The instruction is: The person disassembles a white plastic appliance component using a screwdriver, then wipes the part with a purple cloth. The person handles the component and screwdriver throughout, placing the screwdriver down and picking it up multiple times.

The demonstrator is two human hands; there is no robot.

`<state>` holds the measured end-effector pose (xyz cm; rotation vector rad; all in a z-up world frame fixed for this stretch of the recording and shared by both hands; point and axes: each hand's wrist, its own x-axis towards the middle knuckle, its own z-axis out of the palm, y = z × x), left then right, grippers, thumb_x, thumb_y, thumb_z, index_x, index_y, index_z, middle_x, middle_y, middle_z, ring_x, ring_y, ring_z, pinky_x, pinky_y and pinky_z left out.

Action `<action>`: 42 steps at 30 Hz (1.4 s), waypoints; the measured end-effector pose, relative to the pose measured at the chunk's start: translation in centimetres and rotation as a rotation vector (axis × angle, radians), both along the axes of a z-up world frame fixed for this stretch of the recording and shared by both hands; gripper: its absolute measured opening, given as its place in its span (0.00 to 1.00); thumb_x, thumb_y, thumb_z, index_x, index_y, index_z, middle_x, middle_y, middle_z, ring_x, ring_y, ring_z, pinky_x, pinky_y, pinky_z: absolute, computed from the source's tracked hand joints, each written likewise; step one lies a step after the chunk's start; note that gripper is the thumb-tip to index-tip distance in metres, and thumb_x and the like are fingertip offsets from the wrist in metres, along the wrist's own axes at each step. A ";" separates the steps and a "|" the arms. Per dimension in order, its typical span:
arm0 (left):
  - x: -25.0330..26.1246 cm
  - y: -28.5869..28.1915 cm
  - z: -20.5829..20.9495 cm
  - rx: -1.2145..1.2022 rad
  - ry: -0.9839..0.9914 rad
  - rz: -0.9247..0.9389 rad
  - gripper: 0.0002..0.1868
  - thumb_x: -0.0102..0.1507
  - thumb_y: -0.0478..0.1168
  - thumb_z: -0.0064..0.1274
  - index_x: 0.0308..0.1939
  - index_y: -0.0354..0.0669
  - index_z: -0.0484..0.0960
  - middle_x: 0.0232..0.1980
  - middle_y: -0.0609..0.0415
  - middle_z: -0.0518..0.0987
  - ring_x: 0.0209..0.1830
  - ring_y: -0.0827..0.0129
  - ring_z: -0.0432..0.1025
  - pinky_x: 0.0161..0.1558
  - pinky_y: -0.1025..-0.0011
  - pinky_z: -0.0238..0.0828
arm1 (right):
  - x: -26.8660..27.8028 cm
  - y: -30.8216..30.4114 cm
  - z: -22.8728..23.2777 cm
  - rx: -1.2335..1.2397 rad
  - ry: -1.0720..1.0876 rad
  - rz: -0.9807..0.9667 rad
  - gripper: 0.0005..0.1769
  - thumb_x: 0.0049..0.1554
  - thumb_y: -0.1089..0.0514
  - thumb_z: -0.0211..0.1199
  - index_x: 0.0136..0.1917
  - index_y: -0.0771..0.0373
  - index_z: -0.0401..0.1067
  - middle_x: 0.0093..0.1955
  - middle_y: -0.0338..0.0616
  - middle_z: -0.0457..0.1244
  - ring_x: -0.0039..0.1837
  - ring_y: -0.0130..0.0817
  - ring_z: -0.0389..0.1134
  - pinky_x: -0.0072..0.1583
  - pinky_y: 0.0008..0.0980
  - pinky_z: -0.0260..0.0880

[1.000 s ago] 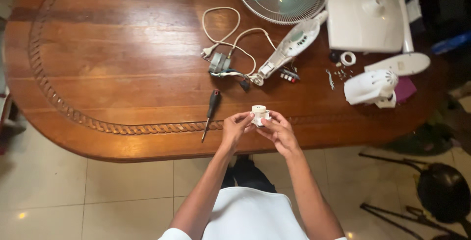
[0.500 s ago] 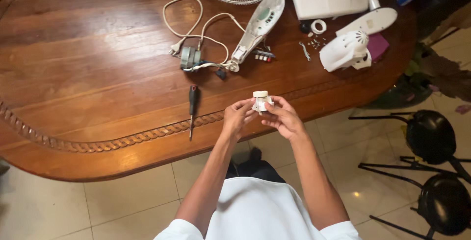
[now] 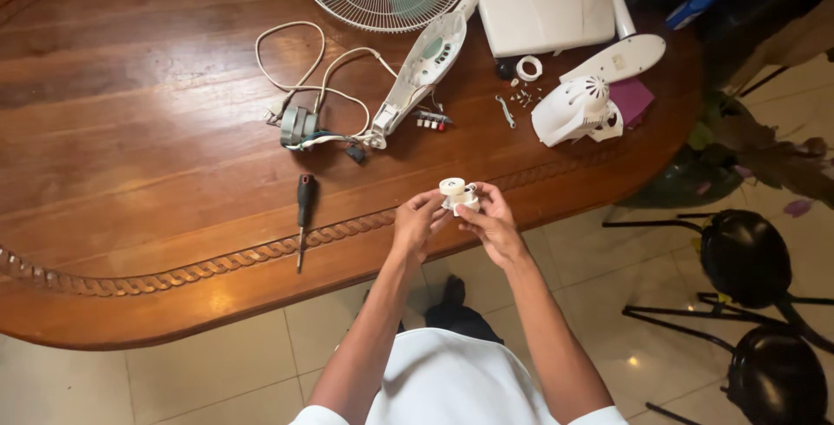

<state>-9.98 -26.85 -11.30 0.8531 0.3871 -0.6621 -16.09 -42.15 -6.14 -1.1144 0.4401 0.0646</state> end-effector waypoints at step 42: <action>3.0 -5.2 -2.9 0.325 -0.069 0.050 0.14 0.68 0.47 0.48 0.48 0.44 0.83 0.41 0.54 0.83 0.36 0.69 0.79 0.35 0.65 0.83 | 6.9 -7.1 -6.3 -0.289 -0.075 0.317 0.35 0.57 0.51 0.71 0.73 0.63 0.66 0.55 0.38 0.64 0.54 0.23 0.65 0.49 0.23 0.68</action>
